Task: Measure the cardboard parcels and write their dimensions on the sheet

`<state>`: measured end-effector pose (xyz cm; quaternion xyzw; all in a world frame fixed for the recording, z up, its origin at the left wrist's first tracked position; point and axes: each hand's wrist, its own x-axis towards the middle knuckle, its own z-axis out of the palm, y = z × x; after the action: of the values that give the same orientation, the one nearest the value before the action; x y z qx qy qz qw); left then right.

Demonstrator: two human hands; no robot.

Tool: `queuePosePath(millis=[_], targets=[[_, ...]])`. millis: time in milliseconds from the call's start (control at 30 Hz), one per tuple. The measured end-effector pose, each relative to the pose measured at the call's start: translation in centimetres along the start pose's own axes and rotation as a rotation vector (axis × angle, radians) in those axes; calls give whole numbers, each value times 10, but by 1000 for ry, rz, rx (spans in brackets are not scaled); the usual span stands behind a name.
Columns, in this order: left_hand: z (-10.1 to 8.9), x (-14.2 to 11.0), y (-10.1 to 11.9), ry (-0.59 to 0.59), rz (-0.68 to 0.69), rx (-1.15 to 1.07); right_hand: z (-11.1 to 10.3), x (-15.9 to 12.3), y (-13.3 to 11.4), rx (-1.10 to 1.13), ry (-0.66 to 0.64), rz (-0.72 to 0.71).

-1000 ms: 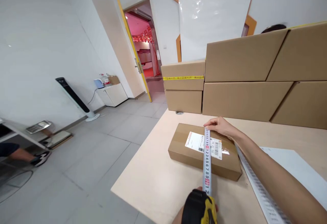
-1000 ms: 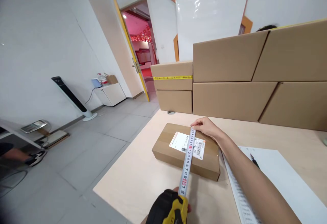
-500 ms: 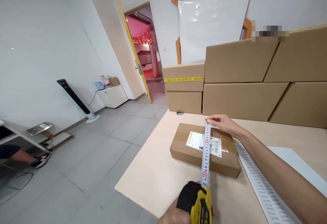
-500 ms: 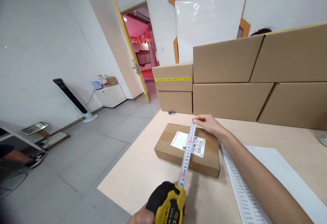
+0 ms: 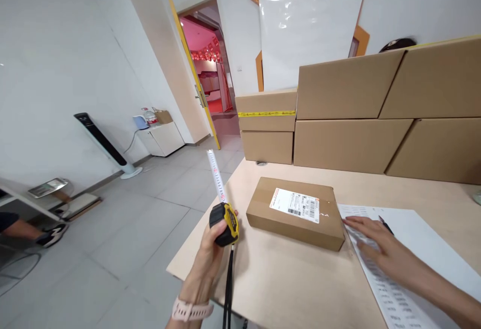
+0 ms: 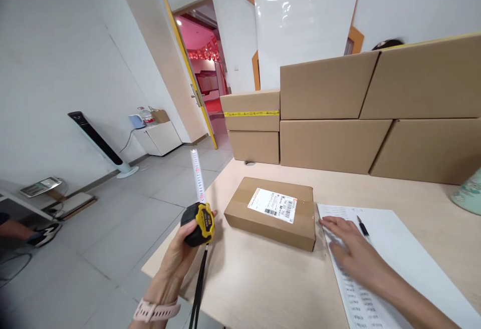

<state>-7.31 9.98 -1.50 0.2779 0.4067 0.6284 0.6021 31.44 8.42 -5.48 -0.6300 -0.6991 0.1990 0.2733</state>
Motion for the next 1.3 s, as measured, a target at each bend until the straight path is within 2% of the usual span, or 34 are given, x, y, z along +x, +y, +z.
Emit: queuePosePath(millis=[67, 133, 200, 300, 400, 533, 667, 800, 900, 967, 1033, 1167, 1300], targets=[[5, 7, -7, -14, -52, -18, 10, -8, -11, 28, -66, 20], [9, 10, -10, -42, -77, -36, 11, -11, -27, 77, -120, 52], [12, 9, -5, -73, -81, -59, 3, -12, -43, 143, -132, 68], [19, 7, 14, -148, -46, -93, -16, -10, -56, 221, -112, 67], [32, 8, 37, -218, 25, -99, -31, -2, -57, 177, -55, 88], [53, 20, 52, -205, 56, -72, -40, 20, -47, 167, -9, 66], [68, 36, 52, -198, 37, -69, -42, 46, -40, 337, 12, -30], [76, 44, 52, -206, 30, -61, -32, 72, -36, 554, 39, 6], [78, 33, 55, -194, 39, -35, -16, 90, -29, 608, 134, 45], [75, 15, 58, -207, 33, -9, -6, 100, -24, 621, 134, 53], [69, -7, 61, -296, -43, 7, 1, 104, -20, 639, 83, 39], [63, -43, 60, -528, -321, 30, 4, 102, -22, 656, 42, 11], [67, -53, 54, -640, -401, 81, 0, 97, -27, 605, 48, 14]])
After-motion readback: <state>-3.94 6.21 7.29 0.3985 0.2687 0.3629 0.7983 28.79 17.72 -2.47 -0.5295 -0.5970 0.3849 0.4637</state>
